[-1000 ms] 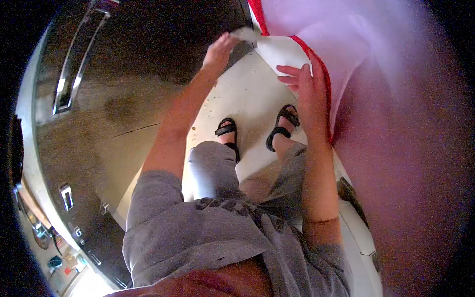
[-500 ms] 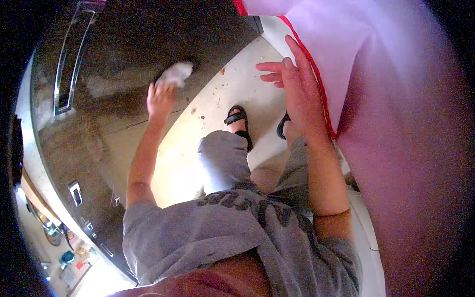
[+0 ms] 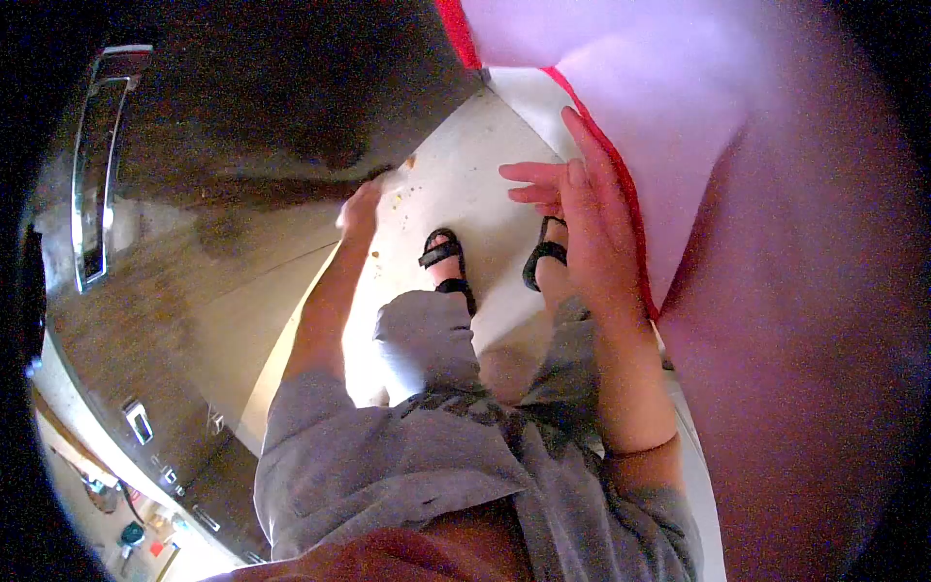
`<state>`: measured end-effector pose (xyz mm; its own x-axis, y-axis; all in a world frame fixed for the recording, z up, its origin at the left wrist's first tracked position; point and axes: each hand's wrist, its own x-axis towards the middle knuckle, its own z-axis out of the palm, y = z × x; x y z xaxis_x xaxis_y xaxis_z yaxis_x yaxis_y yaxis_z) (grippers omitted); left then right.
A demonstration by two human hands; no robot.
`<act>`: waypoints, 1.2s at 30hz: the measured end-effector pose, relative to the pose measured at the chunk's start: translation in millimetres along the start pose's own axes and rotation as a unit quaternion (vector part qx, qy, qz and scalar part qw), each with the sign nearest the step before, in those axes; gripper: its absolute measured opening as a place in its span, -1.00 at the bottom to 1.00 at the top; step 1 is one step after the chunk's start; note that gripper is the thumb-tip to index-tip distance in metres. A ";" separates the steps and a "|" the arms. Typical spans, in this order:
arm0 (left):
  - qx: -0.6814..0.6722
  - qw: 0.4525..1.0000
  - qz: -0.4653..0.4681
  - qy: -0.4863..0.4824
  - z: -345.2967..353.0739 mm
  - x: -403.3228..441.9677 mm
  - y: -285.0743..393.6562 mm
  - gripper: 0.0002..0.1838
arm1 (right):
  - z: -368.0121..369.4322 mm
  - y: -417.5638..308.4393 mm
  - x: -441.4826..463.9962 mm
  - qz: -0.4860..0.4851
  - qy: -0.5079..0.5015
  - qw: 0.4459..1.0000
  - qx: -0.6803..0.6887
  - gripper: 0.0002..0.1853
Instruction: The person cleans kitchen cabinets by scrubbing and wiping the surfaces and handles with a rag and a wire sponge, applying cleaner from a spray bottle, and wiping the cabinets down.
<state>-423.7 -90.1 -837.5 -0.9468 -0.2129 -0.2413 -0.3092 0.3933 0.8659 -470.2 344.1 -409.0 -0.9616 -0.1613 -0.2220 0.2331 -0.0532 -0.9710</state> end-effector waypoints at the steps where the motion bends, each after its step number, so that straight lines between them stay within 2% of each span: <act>1: 0.234 0.969 0.070 0.046 -31.8 -43.3 26.8 -0.64 | 1.6 -1.3 -2.0 -0.003 -0.008 1.000 0.003 -0.48; 2: 0.428 0.902 0.058 -0.017 -58.2 -73.8 80.8 -0.64 | 3.2 -2.4 -4.6 -0.004 -0.014 1.000 -0.006 -0.48; 3: 0.602 0.794 0.046 -0.079 -78.3 -92.9 129.4 -0.64 | 4.8 -4.2 -6.8 -0.006 -0.020 1.000 -0.017 -0.48; 5: 0.808 0.548 0.206 -0.064 -100.2 -102.5 158.0 -0.68 | 7.3 -6.6 -7.1 -0.014 -0.020 0.999 -0.031 -0.48; 6: 0.769 0.566 0.296 0.011 -107.8 -90.5 148.0 -0.70 | 8.6 -7.5 -8.1 -0.014 -0.016 0.999 -0.034 -0.48; 7: 0.756 0.575 0.312 0.014 -90.7 -80.1 199.3 -0.68 | 9.6 -8.1 -9.1 -0.014 -0.012 0.999 -0.038 -0.48; 8: 0.720 0.591 0.362 0.033 -73.9 -55.6 207.2 -0.67 | 10.2 -7.6 -8.7 -0.015 -0.012 0.999 -0.035 -0.47; 9: 0.732 0.587 0.347 0.014 -43.6 -39.8 257.8 -0.66 | 10.0 -6.2 -7.6 -0.018 -0.011 0.999 -0.033 -0.47; 10: 0.734 0.563 0.380 0.018 -17.2 -14.1 273.0 -0.64 | 10.1 -5.0 -6.0 -0.020 -0.009 0.999 -0.030 -0.47; 13: 0.835 0.442 0.319 -0.072 44.9 25.8 299.8 -0.48 | 14.0 -5.2 -3.7 -0.021 0.006 1.000 -0.017 -0.46; 15: 0.851 0.406 0.316 -0.107 65.8 38.7 268.5 -0.46 | 8.7 -6.0 -1.6 -0.013 -0.002 1.000 -0.019 -0.47; 19: 0.841 0.468 0.249 -0.109 27.4 4.1 188.7 -0.45 | 11.6 -9.6 -4.2 -0.010 -0.002 0.999 -0.038 -0.44; 20: 0.839 0.464 0.259 -0.113 17.9 -10.4 206.9 -0.47 | 13.3 -9.2 -4.7 -0.014 -0.018 0.999 -0.032 -0.44; 23: 0.857 0.441 0.251 -0.087 36.0 17.9 201.4 -0.47 | 17.2 -8.9 -12.4 -0.016 -0.056 0.998 -0.035 -0.44; 24: 0.858 0.420 0.282 -0.085 44.5 12.9 253.6 -0.49 | 17.1 -7.4 -11.6 -0.023 -0.058 0.997 -0.050 -0.44; 26: 0.849 0.431 0.298 -0.074 62.8 32.0 282.5 -0.48 | 13.8 -7.3 -7.6 -0.036 -0.045 0.996 -0.064 -0.43; 28: 0.842 0.431 0.316 -0.077 65.3 36.0 284.0 -0.47 | 10.2 -7.8 -6.4 -0.036 -0.019 0.998 -0.057 -0.43; 31: 0.837 0.457 0.267 -0.139 30.9 8.5 253.6 -0.49 | 3.0 -6.8 -7.9 -0.061 -0.005 0.997 -0.035 -0.43; 34: 0.817 0.497 0.292 0.015 8.7 -8.1 245.4 -0.60 | -5.1 -15.7 -10.2 -0.009 0.020 0.994 0.105 -0.38; 35: 0.735 0.585 0.334 0.074 12.0 -5.4 264.4 -0.63 | -6.3 -15.1 -11.7 -0.003 0.024 0.995 0.098 -0.37; 36: 0.709 0.617 0.326 0.099 22.2 -0.3 300.7 -0.64 | -7.3 -14.6 -11.0 -0.001 0.029 0.995 0.091 -0.36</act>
<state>-518.4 48.1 -586.8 -0.9251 0.3543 0.1366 0.2310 0.8106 -0.5381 -464.2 353.8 -393.0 -0.9674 -0.1051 -0.2303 0.2490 -0.2310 -0.9406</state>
